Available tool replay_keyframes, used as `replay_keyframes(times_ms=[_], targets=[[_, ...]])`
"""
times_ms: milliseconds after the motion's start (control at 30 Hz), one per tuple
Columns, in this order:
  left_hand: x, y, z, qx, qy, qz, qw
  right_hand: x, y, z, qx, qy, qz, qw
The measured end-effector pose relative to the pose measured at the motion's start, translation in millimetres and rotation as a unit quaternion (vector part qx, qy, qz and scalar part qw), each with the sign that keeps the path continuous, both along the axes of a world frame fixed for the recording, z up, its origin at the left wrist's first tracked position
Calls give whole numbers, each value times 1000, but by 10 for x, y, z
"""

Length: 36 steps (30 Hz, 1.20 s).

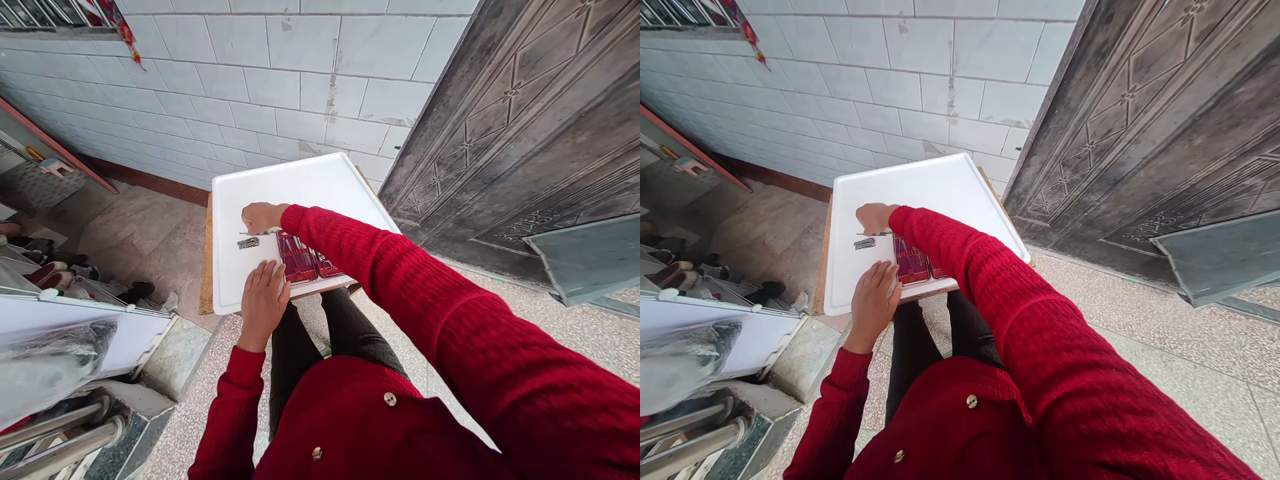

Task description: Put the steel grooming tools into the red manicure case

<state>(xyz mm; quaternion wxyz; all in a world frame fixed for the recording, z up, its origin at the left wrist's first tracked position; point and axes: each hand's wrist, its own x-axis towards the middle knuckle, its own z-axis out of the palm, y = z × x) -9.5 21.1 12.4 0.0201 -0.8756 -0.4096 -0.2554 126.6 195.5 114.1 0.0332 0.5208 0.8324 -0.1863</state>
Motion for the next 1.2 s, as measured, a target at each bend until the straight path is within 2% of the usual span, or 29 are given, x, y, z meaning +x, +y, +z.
replay_keyframes(times_ms=[100, 133, 200, 267, 400, 567, 800, 1200], targets=[[1, 3, -16, 1, -2, -1, 1000, 172, -141, 17, 50, 27, -48, 997], [2, 5, -22, 3, -3, -1, 1000, 239, -213, 18, 50, 31, -70, 996], [3, 8, -30, 2, -3, -3, 1000, 369, -382, 14, -8, 28, -107, 994], [5, 12, -33, -1, -4, -4, 1000, 474, -552, -8, -36, 14, -131, 991], [8, 15, -36, -5, -5, -8, 1000, 540, -746, -106, -3, -30, -170, 985], [13, 20, -46, 0, -9, -12, 1000, 435, -705, -215, 62, -57, -198, 977], [35, 16, -32, -11, -15, -12, 1000, 370, -582, -224, -32, -41, -224, 973], [49, 35, -42, -15, -19, -16, 1000, 196, -528, -75, -35, -61, -216, 974]])
